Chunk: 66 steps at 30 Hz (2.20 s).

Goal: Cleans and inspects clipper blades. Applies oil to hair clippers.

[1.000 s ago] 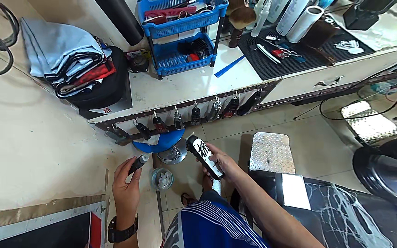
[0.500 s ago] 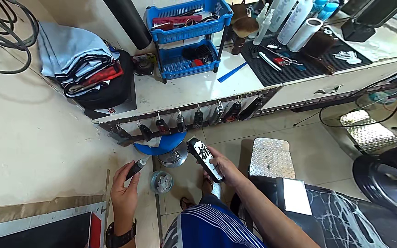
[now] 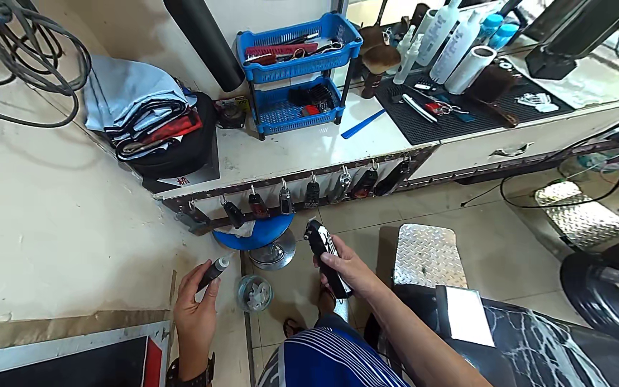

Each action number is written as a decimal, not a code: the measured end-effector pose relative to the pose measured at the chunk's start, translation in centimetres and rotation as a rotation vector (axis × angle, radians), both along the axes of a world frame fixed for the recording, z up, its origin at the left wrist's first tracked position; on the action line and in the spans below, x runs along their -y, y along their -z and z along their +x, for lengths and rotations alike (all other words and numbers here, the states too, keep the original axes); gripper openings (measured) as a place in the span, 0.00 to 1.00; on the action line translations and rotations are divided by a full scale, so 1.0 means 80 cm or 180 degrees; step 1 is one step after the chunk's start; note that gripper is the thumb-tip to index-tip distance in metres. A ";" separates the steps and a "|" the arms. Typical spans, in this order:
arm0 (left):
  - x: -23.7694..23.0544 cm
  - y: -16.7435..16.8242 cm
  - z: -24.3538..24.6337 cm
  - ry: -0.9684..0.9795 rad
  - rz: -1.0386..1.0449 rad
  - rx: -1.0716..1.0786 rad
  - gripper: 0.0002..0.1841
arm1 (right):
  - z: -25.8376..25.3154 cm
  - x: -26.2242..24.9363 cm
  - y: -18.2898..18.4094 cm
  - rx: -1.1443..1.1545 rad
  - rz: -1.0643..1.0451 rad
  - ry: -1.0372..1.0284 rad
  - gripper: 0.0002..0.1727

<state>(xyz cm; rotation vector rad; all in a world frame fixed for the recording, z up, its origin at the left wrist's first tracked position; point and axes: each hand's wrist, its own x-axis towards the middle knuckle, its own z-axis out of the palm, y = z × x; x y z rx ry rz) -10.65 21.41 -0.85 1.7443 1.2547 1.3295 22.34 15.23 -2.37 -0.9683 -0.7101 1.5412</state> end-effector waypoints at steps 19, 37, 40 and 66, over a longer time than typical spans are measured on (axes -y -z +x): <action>0.005 0.004 -0.001 0.0068 -0.0058 0.0000 0.22 | 0.005 0.011 0.008 0.0123 -0.0225 -0.0251 0.34; 0.014 0.006 0.002 0.0035 -0.0137 0.0013 0.23 | 0.001 0.018 0.005 0.0608 -0.0682 -0.0306 0.35; 0.015 0.006 0.002 0.0023 -0.0160 0.0014 0.23 | 0.001 0.019 0.006 0.0760 -0.0730 -0.0336 0.32; 0.027 -0.001 -0.004 -0.0103 -0.0080 0.0136 0.22 | 0.010 0.006 -0.015 -0.0284 -0.0208 -0.0322 0.39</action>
